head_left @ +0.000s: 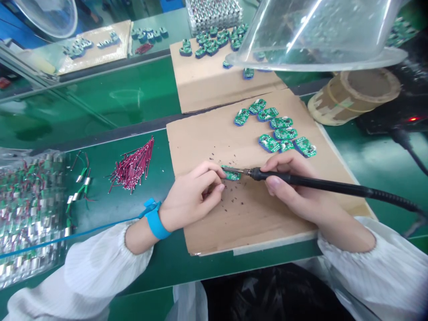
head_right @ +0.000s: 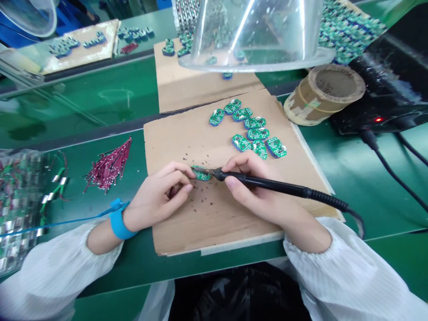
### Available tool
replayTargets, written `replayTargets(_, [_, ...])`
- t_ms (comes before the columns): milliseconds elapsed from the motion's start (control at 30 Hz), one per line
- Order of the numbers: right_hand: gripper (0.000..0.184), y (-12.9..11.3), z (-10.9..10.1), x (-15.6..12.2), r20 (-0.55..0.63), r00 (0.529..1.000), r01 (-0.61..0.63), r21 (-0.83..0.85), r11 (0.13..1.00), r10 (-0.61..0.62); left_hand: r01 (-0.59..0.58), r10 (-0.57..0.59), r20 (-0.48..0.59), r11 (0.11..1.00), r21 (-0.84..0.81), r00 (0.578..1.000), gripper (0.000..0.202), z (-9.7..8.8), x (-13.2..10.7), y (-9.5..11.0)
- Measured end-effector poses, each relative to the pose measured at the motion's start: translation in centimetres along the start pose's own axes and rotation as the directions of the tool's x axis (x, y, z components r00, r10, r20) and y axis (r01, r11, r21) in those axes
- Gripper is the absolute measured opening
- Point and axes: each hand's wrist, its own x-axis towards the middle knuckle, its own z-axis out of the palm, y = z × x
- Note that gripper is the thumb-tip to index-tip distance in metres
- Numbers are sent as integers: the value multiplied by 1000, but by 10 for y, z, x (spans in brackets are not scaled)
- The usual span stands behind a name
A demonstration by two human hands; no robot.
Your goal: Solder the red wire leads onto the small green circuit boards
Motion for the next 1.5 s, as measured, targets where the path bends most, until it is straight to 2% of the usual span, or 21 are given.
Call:
replayTargets(267, [15,1,1,0,31,999,10,4,1000,-10,-6,6,4,1000,8,1000,8,-1,1,1])
replayTargets(567, [17,-2,0,-2,-2,999,40,-86,995,-41,-18,18,9,1000,5,1000,7,-1,2,-1])
replayTargets(633, [16,-1,1,-3,-52,998,30,-43,999,-33,-18,18,2,1000,-2,1000,7,0,2,-1])
replayTargets(700, [14,1,2,-4,-176,984,49,63,997,-37,-14,14,-10,1000,-17,1000,7,0,2,-1])
replayTargets(767, [12,2,4,-3,-327,944,107,166,980,-48,-11,11,-19,999,-37,1000,8,0,1,-1])
replayTargets(833, [14,4,6,-1,-423,904,166,193,967,-71,-21,19,-83,999,-26,996,10,-2,-1,0])
replayTargets(900, [21,5,8,3,-478,870,213,148,966,-119,-66,74,-232,997,42,970,9,-6,-4,1])
replayTargets(967, [26,8,10,6,-525,833,264,100,959,-175,-156,207,-386,975,159,899,6,-12,-8,1])
replayTargets(1033, [26,9,10,7,-539,815,302,82,950,-212,-227,320,-448,941,249,835,6,-16,-9,-1])
replayTargets(1067, [26,10,10,7,-525,822,302,73,951,-221,-237,330,-439,938,253,836,7,-17,-8,-3])
replayTargets(1100, [26,9,9,5,-508,832,287,52,957,-222,-225,304,-400,946,232,864,8,-16,-7,-4])
replayTargets(1167, [30,8,8,2,-481,853,227,-5,974,-201,-156,194,-255,974,161,947,8,-14,-3,-7])
replayTargets(1233, [32,5,8,-2,-469,871,155,-17,988,-145,-83,98,-116,989,125,988,11,-11,1,-9])
replayTargets(1300, [28,3,8,-6,-458,884,121,22,992,-98,-43,53,-67,989,143,996,14,-8,4,-9])
replayTargets(1500, [11,6,8,-11,-441,897,89,132,987,-22,6,2,-44,981,194,999,15,-7,4,-5])
